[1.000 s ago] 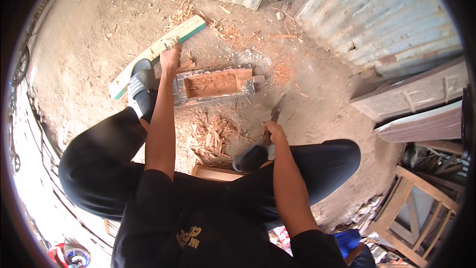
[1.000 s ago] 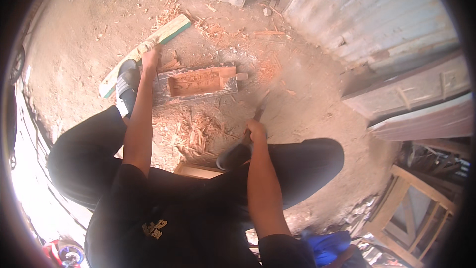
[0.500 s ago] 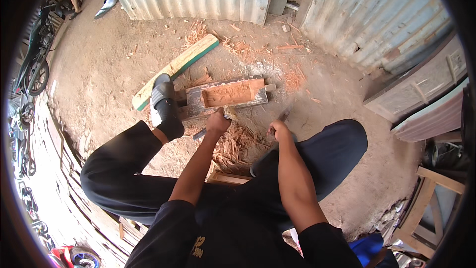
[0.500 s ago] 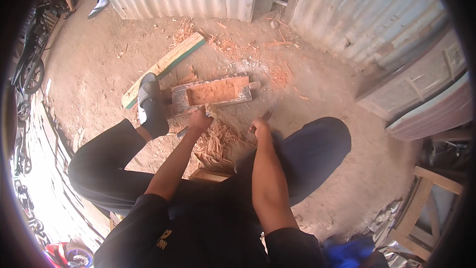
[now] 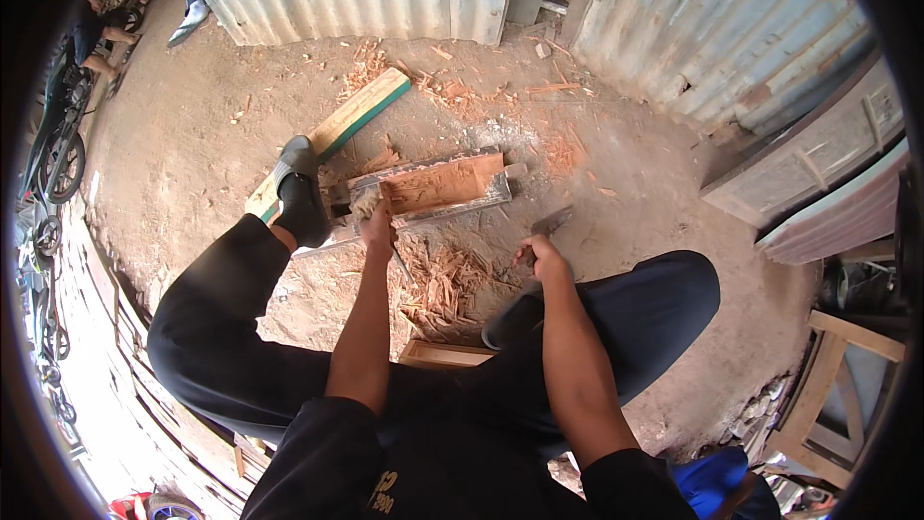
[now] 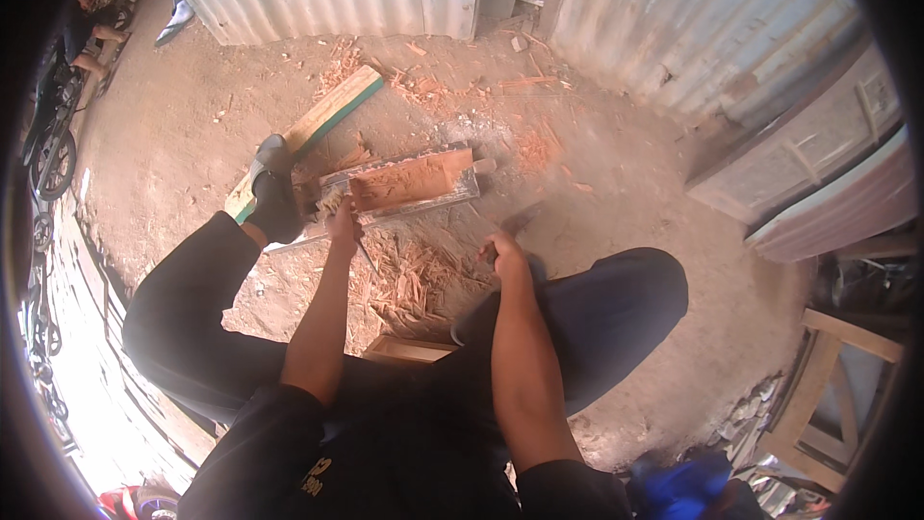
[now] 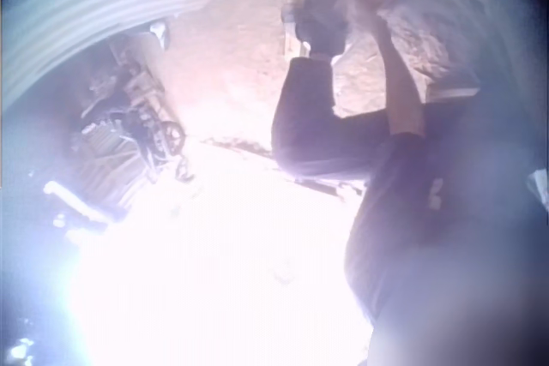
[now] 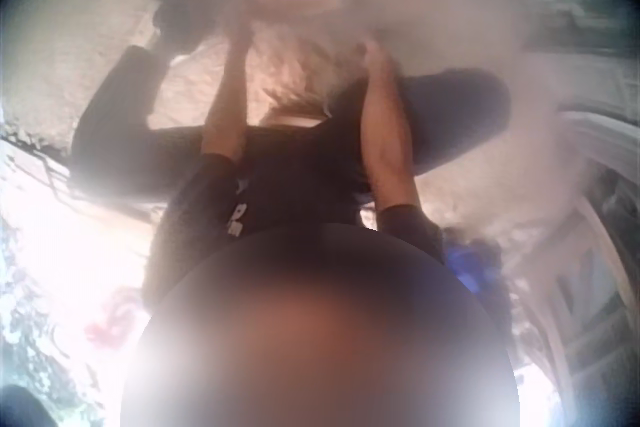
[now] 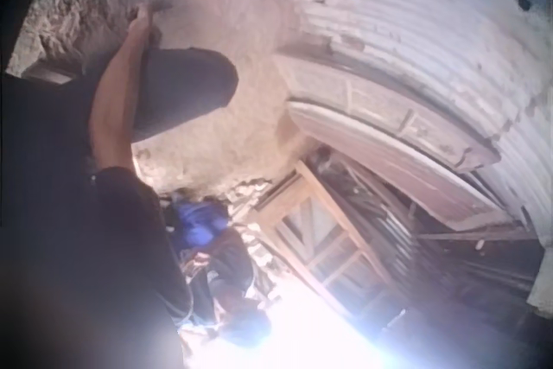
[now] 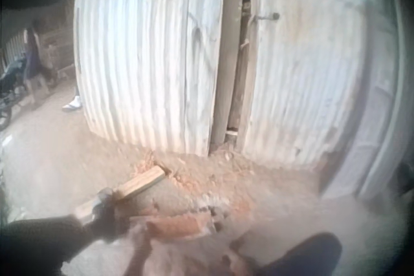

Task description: The person sits on the ground and uses a chisel and hammer to carve a rectangular recess into a piece of wood. They repeatedly strike the chisel to remove wood chips and occasionally clear the debris from the carved area.

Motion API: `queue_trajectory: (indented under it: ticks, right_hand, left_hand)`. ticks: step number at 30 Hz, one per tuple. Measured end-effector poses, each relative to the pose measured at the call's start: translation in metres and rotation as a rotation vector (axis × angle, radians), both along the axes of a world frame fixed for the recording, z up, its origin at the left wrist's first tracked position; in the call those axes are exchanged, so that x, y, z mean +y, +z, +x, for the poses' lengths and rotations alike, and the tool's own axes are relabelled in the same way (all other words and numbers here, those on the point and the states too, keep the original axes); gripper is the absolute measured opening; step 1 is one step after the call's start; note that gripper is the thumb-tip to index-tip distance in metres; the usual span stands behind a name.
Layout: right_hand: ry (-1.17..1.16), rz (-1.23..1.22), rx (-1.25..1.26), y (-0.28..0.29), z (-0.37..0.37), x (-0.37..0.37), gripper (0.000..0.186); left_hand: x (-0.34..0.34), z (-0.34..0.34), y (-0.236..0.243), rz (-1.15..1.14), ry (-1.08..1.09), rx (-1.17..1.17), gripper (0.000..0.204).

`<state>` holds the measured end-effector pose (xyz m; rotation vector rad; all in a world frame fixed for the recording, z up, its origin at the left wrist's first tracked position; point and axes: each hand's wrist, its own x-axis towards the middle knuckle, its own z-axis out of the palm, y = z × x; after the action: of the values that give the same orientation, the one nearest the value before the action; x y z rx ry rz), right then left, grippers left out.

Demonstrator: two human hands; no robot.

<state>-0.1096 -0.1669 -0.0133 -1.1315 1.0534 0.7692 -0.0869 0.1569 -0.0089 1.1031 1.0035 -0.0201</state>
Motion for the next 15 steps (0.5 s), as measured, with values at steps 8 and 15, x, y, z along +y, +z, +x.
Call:
queue_trajectory:
  ticks: [8,15]
  right_hand:
    - [0.215,0.066,0.135,0.032,0.042,-0.024,0.015]
    - [0.221,-0.024,0.016,0.169,0.143,-0.014,0.019]
  left_hand:
    - [-0.01,0.091,0.05,0.059,-0.088,-0.414,0.012]
    - [-0.006,0.105,0.047,-0.054,0.195,-0.509,0.018]
